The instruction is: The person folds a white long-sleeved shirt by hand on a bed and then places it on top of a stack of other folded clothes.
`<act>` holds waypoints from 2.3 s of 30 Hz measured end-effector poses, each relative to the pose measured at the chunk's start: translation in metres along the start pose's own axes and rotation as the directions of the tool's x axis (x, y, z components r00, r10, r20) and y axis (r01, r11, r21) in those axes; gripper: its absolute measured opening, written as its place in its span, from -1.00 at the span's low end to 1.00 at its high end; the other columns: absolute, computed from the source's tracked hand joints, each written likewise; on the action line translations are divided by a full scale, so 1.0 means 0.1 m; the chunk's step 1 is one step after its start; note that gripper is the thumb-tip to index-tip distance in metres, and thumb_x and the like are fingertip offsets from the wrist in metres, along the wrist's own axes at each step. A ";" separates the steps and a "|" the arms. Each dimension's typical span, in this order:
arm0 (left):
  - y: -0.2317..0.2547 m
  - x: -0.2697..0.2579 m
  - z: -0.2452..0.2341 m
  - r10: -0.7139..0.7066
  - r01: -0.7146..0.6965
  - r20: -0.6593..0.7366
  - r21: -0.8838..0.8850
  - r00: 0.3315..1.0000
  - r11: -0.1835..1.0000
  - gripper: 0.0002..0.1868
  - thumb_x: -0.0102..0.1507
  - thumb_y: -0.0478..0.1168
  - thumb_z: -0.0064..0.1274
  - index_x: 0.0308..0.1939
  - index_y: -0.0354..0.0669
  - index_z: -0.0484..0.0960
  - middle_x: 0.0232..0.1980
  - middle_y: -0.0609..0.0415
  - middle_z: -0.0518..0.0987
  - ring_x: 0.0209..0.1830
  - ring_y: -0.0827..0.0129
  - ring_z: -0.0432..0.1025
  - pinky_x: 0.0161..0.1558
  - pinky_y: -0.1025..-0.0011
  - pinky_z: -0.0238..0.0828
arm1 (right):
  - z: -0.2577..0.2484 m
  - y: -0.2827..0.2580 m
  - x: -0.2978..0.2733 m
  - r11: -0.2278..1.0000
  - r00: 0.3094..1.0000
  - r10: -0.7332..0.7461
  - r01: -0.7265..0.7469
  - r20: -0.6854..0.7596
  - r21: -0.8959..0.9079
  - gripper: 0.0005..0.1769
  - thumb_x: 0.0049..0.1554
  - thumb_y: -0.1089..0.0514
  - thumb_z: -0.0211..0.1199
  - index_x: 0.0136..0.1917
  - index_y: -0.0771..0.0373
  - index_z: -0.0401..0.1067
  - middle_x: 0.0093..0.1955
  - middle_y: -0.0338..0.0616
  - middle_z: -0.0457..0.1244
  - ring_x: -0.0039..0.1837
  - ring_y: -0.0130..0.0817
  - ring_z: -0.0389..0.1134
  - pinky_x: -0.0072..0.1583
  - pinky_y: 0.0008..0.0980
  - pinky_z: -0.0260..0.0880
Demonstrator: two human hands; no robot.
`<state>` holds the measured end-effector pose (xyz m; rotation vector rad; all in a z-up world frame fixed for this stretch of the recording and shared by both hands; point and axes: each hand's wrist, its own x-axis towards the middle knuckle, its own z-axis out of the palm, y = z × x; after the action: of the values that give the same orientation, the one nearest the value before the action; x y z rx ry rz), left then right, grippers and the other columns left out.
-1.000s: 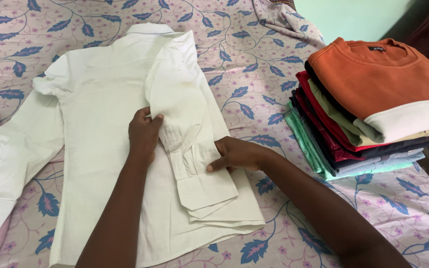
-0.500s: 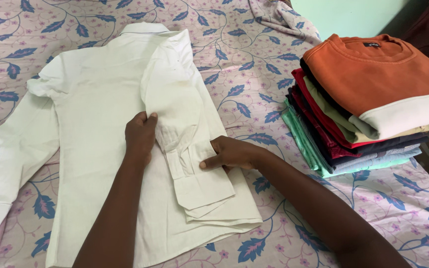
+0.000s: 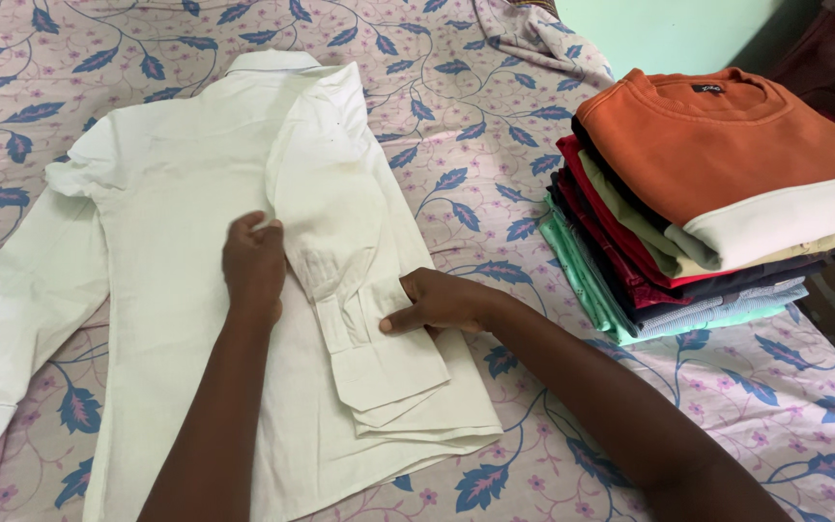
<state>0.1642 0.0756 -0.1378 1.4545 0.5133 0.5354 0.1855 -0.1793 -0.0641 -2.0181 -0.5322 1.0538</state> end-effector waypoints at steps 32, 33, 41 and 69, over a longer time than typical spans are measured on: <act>-0.13 -1.00 0.81 0.263 -0.742 0.695 0.614 0.670 0.269 -0.18 0.29 0.22 -0.04 0.47 -0.21 0.25 0.57 -0.25 0.11 0.61 -0.08 -0.10 0.50 -0.11 -0.35 | -1.14 0.41 1.87 0.646 0.500 -0.657 -0.014 -0.564 -0.763 -0.57 0.09 0.08 0.24 0.22 0.18 0.53 0.34 0.06 0.29 0.37 0.08 0.28 0.26 0.13 0.28; -0.13 -0.99 0.82 0.276 -0.742 0.689 0.611 0.670 0.276 -0.18 0.28 0.22 -0.03 0.47 -0.22 0.25 0.57 -0.25 0.12 0.60 -0.08 -0.09 0.50 -0.11 -0.35 | -1.19 0.45 1.84 0.727 0.525 -0.580 -0.011 -0.623 -0.686 -0.60 0.14 0.10 0.17 0.24 0.21 0.49 0.34 0.01 0.30 0.35 0.00 0.32 0.26 -0.01 0.31; 0.08 -1.11 0.76 0.258 -0.740 0.695 0.604 0.671 0.297 -0.22 0.27 0.20 0.00 0.45 -0.13 0.31 0.57 -0.21 0.15 0.62 -0.09 -0.07 0.51 -0.13 -0.30 | -0.66 0.61 0.26 0.739 0.729 -0.552 0.203 -0.405 -0.643 -0.65 0.19 0.10 0.25 0.17 0.35 0.50 0.08 0.13 0.38 0.11 0.03 0.41 0.13 -0.13 0.40; 0.28 -2.27 0.08 0.162 -0.789 0.806 0.480 0.569 0.385 0.01 0.08 0.14 0.27 0.43 -0.38 0.25 0.52 -0.43 0.17 0.57 -0.34 -0.09 0.40 -0.41 -0.35 | 0.17 0.24 -0.96 0.998 0.997 -0.061 0.060 0.036 0.013 -0.43 0.14 0.25 0.31 0.42 0.16 0.38 0.15 -0.17 0.41 0.15 -0.49 0.40 0.20 -0.41 0.42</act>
<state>-0.0083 -0.0713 -0.1083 2.6449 -0.4269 0.1889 0.1170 -0.2495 -0.0416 -1.9628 -0.6012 1.0568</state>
